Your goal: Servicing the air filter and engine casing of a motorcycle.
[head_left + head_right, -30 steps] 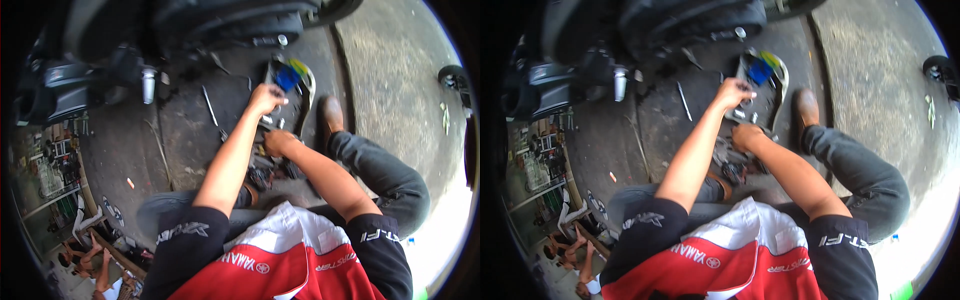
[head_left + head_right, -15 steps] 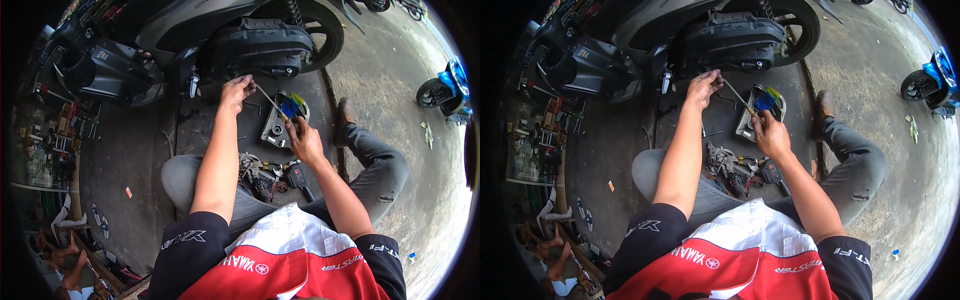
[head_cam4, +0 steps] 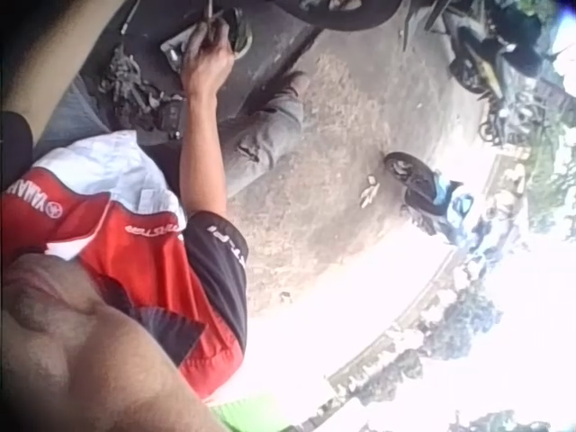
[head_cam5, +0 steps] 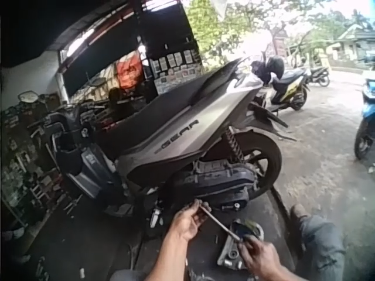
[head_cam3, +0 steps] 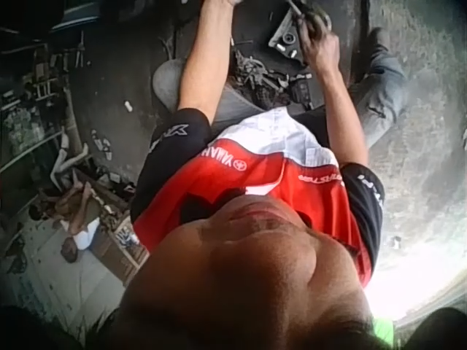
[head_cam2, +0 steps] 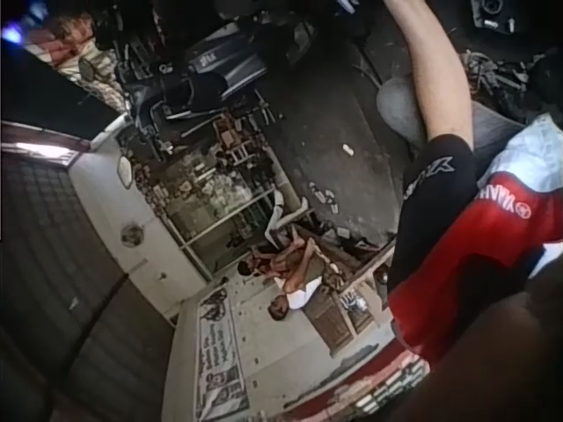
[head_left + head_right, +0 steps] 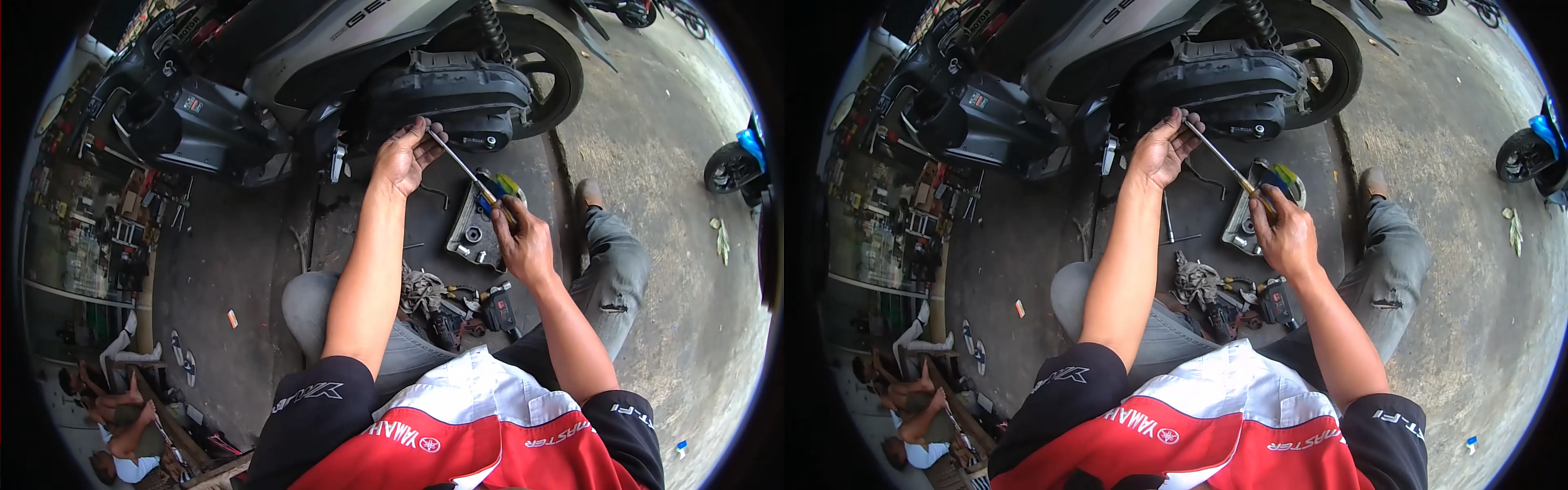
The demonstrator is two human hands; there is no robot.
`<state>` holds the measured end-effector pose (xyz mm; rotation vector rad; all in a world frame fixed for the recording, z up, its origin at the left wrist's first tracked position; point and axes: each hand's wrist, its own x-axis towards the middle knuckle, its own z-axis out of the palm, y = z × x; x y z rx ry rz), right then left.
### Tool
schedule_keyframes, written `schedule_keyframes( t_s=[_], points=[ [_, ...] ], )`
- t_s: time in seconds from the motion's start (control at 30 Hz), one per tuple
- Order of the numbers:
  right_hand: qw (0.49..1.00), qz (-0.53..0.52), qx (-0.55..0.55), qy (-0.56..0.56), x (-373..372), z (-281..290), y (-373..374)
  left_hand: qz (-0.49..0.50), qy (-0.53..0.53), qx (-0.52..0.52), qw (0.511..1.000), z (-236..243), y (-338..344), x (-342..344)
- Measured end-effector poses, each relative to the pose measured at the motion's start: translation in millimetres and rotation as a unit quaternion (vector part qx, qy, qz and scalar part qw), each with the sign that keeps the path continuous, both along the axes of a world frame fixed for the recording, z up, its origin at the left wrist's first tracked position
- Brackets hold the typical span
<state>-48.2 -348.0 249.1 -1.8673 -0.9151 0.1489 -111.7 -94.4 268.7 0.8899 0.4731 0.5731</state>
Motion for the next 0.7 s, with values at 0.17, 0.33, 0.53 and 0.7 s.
schedule_keyframes(
  t_s=[0.17, 0.33, 0.53, 0.7],
  points=[
    [0.999, -0.01, 0.005, 0.052, 5, -3, -6, -0.009, 0.028, 0.05, 0.998, 5, -2, 19],
    [0.965, 0.015, -0.028, 0.261, 4, 0, -4, -0.059, 0.011, 0.067, 0.996, 9, -7, 51],
    [0.992, -0.049, -0.034, 0.112, 15, 6, 0, -0.079, 0.065, 0.109, 0.989, 15, -3, 78],
    [0.934, 0.019, 0.083, 0.346, 24, 15, 18, 0.009, 0.071, 0.138, 0.988, 13, -6, 110]
  ],
)
